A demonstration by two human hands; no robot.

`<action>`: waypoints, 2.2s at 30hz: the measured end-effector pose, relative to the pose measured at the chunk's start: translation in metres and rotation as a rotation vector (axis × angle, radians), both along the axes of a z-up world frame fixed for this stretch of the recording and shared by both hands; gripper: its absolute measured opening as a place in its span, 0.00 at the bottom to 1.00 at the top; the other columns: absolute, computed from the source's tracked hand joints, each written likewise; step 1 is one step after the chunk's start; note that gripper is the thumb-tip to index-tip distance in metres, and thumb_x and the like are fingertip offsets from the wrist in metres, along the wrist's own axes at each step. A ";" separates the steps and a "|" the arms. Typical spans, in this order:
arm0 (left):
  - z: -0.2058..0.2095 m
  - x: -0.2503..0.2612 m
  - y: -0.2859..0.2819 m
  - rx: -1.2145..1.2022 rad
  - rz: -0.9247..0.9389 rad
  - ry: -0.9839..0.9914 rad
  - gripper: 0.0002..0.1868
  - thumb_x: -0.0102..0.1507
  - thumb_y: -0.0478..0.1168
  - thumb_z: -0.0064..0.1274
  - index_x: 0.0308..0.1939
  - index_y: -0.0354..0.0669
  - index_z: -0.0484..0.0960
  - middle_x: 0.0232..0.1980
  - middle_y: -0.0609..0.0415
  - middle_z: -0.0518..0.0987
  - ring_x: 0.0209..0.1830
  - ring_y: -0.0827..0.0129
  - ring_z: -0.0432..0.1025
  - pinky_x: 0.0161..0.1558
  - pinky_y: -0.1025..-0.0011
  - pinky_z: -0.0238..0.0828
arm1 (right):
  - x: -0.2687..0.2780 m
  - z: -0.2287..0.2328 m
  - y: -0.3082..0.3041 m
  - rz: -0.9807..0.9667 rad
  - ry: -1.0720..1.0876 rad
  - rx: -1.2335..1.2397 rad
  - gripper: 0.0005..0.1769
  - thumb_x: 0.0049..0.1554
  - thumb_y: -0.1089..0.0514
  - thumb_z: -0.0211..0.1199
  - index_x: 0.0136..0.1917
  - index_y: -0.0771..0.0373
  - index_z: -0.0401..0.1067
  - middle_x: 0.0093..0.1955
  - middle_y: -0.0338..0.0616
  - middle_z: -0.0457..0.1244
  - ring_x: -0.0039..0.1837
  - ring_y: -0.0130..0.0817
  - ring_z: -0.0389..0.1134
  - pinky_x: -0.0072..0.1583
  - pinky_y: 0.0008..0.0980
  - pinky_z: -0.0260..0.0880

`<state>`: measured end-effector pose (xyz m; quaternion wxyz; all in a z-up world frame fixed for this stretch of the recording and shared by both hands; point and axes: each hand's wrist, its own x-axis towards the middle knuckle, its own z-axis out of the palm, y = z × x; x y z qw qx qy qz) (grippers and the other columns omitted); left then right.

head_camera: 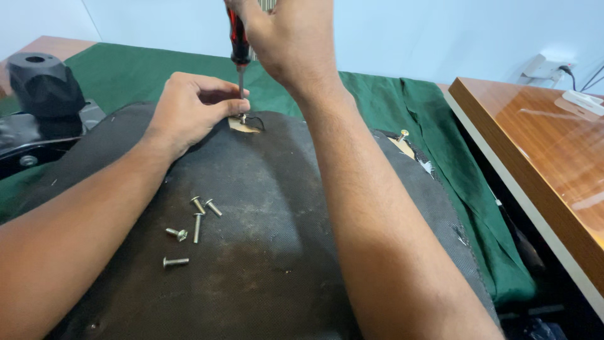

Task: The person uses a screwdriver to tighten screws into a black upholstered chair seat. They repeatedly pick up screws from the seat surface and drive them into pre-drilled holes, securing the fabric to the frame.

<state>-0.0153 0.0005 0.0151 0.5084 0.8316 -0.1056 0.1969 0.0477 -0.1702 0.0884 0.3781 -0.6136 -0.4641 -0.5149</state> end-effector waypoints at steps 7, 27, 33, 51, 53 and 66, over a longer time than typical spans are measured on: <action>-0.001 0.001 -0.002 0.031 0.002 0.024 0.12 0.62 0.37 0.63 0.50 0.42 0.88 0.45 0.52 0.88 0.43 0.75 0.82 0.50 0.77 0.79 | -0.002 0.003 0.003 -0.026 0.338 -0.041 0.12 0.66 0.54 0.62 0.45 0.63 0.78 0.30 0.40 0.66 0.32 0.28 0.68 0.36 0.34 0.64; -0.003 -0.005 -0.003 0.153 0.035 -0.129 0.11 0.63 0.35 0.63 0.48 0.37 0.88 0.42 0.51 0.88 0.41 0.72 0.83 0.48 0.75 0.78 | -0.010 -0.001 0.005 0.270 0.454 -0.006 0.07 0.63 0.59 0.65 0.49 0.67 0.73 0.42 0.41 0.68 0.42 0.29 0.73 0.45 0.32 0.79; -0.007 0.000 -0.001 0.052 -0.075 -0.111 0.12 0.64 0.31 0.58 0.51 0.34 0.86 0.46 0.50 0.88 0.48 0.74 0.83 0.54 0.77 0.79 | -0.009 0.000 0.008 0.087 0.360 -0.042 0.12 0.61 0.57 0.69 0.54 0.66 0.75 0.46 0.43 0.72 0.46 0.32 0.78 0.48 0.31 0.79; 0.001 -0.010 -0.009 0.200 0.063 -0.164 0.12 0.60 0.35 0.65 0.47 0.37 0.87 0.44 0.50 0.87 0.44 0.71 0.83 0.51 0.72 0.80 | -0.016 -0.008 0.013 -0.078 0.206 0.006 0.21 0.56 0.44 0.74 0.50 0.61 0.74 0.40 0.41 0.70 0.43 0.32 0.75 0.47 0.34 0.75; 0.001 -0.009 -0.009 0.192 0.046 -0.168 0.11 0.61 0.34 0.65 0.47 0.37 0.87 0.44 0.50 0.87 0.45 0.70 0.83 0.52 0.72 0.80 | -0.018 -0.007 0.013 -0.080 0.161 0.002 0.23 0.57 0.43 0.75 0.52 0.63 0.73 0.42 0.42 0.70 0.44 0.31 0.75 0.47 0.32 0.76; 0.001 -0.011 -0.009 0.196 -0.018 -0.135 0.11 0.64 0.32 0.58 0.50 0.38 0.85 0.47 0.51 0.87 0.51 0.71 0.82 0.58 0.72 0.78 | -0.010 -0.004 0.010 0.103 0.246 -0.087 0.09 0.64 0.56 0.67 0.50 0.65 0.74 0.39 0.40 0.67 0.42 0.33 0.71 0.46 0.36 0.72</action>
